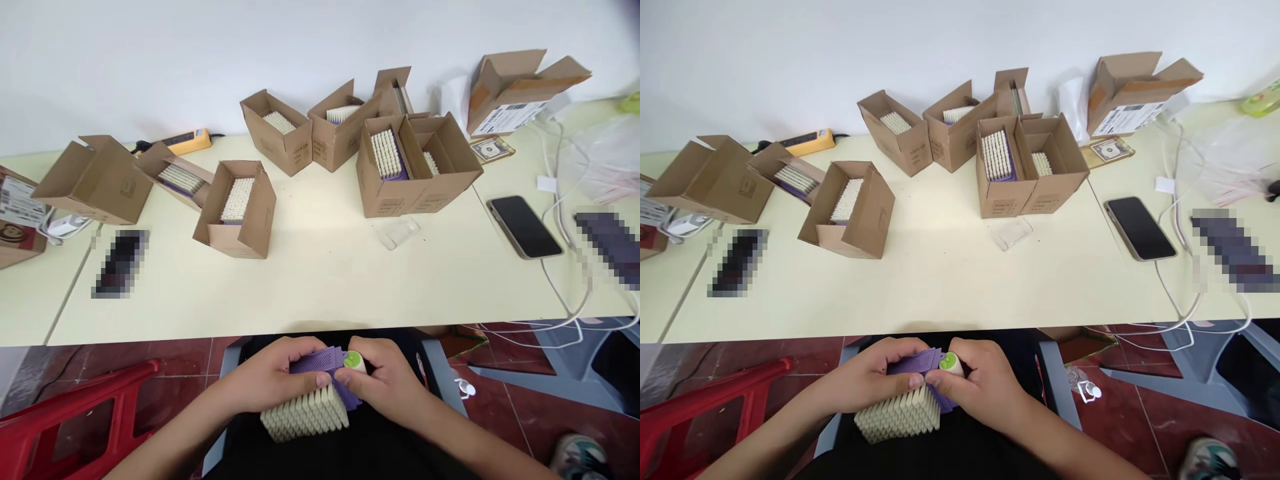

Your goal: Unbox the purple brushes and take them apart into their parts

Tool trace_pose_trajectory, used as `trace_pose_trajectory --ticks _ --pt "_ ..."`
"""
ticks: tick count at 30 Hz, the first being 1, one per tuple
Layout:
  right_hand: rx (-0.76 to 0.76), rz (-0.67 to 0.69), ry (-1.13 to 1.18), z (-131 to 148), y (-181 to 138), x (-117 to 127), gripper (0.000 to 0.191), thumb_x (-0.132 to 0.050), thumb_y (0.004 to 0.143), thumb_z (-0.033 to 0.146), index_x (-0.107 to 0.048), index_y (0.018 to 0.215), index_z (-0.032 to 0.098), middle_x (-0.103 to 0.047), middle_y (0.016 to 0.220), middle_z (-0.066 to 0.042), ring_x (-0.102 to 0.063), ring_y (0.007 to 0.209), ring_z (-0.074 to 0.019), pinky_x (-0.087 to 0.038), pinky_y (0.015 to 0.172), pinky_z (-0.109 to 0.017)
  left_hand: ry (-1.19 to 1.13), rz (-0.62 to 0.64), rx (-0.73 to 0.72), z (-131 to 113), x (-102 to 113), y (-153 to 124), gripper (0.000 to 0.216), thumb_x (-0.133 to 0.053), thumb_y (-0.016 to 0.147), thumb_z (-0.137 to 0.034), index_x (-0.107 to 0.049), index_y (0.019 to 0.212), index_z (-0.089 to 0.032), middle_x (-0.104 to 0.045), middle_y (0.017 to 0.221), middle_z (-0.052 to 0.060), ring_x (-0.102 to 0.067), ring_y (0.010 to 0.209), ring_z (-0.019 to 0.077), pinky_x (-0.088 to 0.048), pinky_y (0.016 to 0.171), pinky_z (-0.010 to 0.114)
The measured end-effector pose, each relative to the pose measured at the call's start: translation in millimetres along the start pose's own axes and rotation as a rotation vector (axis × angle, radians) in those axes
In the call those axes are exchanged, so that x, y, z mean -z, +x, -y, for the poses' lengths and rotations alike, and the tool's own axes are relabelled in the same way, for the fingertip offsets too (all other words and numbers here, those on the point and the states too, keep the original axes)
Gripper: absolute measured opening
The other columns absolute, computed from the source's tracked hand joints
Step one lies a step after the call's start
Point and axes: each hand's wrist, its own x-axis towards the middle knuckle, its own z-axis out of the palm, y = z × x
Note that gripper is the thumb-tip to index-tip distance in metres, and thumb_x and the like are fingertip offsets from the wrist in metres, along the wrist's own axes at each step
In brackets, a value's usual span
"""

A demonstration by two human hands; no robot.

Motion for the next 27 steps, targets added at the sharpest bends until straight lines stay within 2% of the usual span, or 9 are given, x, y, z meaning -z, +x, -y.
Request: trace_pose_trajectory --ticks 8,13,16,19,21,24,27 --pt "-0.026 -0.051 0.001 32 60 35 0.058 -0.075 0.095 0.066 -0.046 0.069 0.022 -0.039 0.067 0.005 -0.037 0.064 -0.0128 -0.026 0.058 -0.029 -0.105 -0.086 -0.105 -28 37 22 0.043 -0.073 0.103 -0.057 -0.079 0.127 -0.021 -0.077 0.122 0.008 -0.069 0.11 0.0258 -0.053 0.098 0.035" --pt "-0.035 -0.039 0.044 38 97 50 0.06 -0.079 0.093 0.061 -0.044 0.066 0.022 -0.033 0.068 0.005 -0.033 0.066 -0.0126 -0.024 0.059 -0.03 -0.271 -0.081 -0.117 -25 58 47 0.042 -0.078 0.101 -0.054 -0.081 0.125 -0.019 -0.079 0.117 0.009 -0.071 0.104 0.0239 -0.053 0.095 0.034" --pt "-0.006 -0.141 0.161 32 111 53 0.064 -0.077 0.094 0.066 -0.042 0.064 0.023 -0.032 0.066 0.005 -0.032 0.064 -0.0127 -0.025 0.059 -0.03 -0.384 -0.093 -0.109 -14 61 55 0.044 -0.078 0.101 -0.055 -0.08 0.126 -0.019 -0.079 0.113 0.009 -0.071 0.096 0.0214 -0.053 0.09 0.033" --pt "0.029 -0.312 0.262 25 119 57 0.068 -0.071 0.097 0.073 -0.04 0.062 0.023 -0.034 0.063 0.005 -0.032 0.062 -0.0133 -0.026 0.059 -0.031 -0.332 -0.084 -0.11 -9 59 57 0.044 -0.08 0.1 -0.055 -0.081 0.125 -0.018 -0.079 0.116 0.009 -0.072 0.102 0.0226 -0.053 0.093 0.033" --pt "0.015 -0.368 0.328 21 123 59 0.068 -0.069 0.097 0.077 -0.044 0.062 0.024 -0.038 0.061 0.004 -0.034 0.059 -0.0138 -0.026 0.056 -0.031 -0.278 -0.076 -0.115 -9 57 57 0.044 -0.081 0.1 -0.054 -0.081 0.125 -0.018 -0.079 0.121 0.01 -0.071 0.107 0.0241 -0.053 0.098 0.035" --pt "-0.071 -0.303 0.551 17 128 61 0.063 -0.07 0.095 0.08 -0.06 0.071 0.023 -0.048 0.06 0.003 -0.04 0.053 -0.0139 -0.029 0.052 -0.031 -0.311 -0.098 -0.12 -11 56 58 0.046 -0.081 0.099 -0.056 -0.081 0.125 -0.018 -0.079 0.119 0.01 -0.072 0.106 0.024 -0.054 0.096 0.035" --pt "-0.118 -0.207 0.796 16 129 61 0.054 -0.077 0.093 0.075 -0.069 0.087 0.022 -0.062 0.07 0.0 -0.052 0.056 -0.0147 -0.043 0.055 -0.03 -0.435 -0.149 -0.113 -10 54 60 0.049 -0.082 0.097 -0.058 -0.08 0.125 -0.017 -0.079 0.111 0.009 -0.072 0.095 0.0212 -0.055 0.087 0.032"
